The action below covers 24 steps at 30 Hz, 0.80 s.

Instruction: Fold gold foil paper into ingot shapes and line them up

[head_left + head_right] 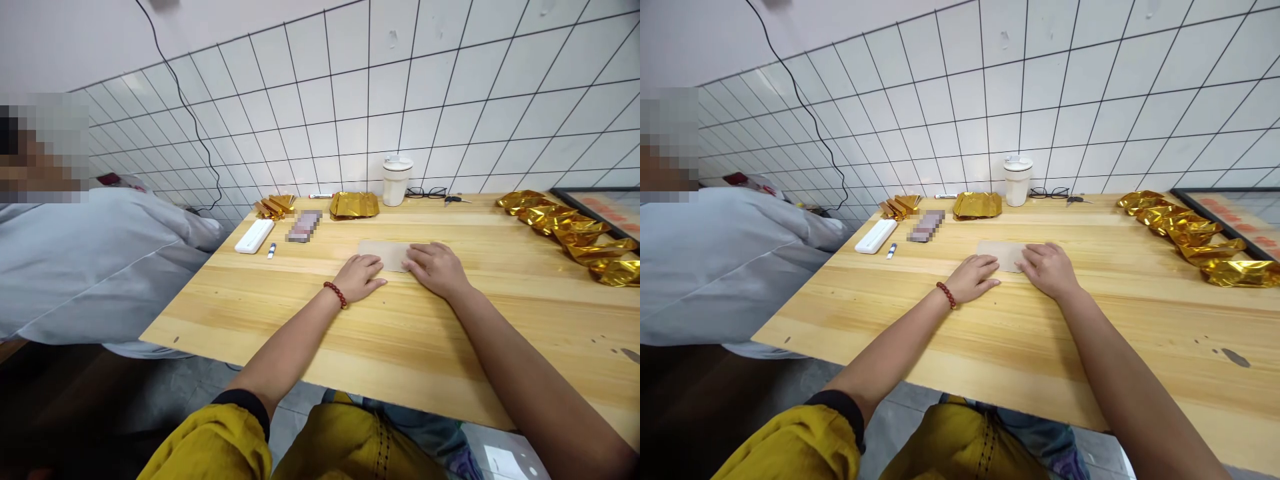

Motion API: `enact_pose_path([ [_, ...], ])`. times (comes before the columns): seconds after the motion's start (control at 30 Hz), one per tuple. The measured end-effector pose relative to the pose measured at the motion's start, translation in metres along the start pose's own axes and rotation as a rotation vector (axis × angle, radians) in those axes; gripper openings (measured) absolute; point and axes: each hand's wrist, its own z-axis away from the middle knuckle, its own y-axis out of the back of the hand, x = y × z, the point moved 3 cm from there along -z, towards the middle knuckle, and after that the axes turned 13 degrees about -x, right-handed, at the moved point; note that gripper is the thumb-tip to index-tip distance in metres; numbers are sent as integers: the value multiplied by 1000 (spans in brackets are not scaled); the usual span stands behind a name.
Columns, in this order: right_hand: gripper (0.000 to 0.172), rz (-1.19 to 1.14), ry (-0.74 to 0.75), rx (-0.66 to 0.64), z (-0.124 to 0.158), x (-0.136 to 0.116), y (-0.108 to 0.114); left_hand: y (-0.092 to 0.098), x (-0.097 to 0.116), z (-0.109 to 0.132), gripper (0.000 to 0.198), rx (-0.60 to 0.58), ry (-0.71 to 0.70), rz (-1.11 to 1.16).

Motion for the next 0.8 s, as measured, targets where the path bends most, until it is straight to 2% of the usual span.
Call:
enact_pose_path([
  [0.1, 45, -113, 233, -123, -2, -14, -9, 0, 0, 0, 40, -4, 9, 6],
  [0.2, 54, -199, 334, -219, -3, -24, -17, 0, 0, 0, 41, -2, 18, 29],
  [0.43, 51, -260, 318, -233, -4, -21, -23, 0, 0, 0, 42, 2, 12, 25],
  [0.57, 49, -253, 305, -245, -4, -22, -20, 1, -1, 0, 35, 57, 50, 14],
  [0.67, 49, -249, 301, -258, -5, -23, -18, 3, -4, 1, 35, 103, 147, 18],
  [0.8, 48, -263, 297, -246, -5, -23, -17, 9, -7, 3, 38, 139, 347, -2],
])
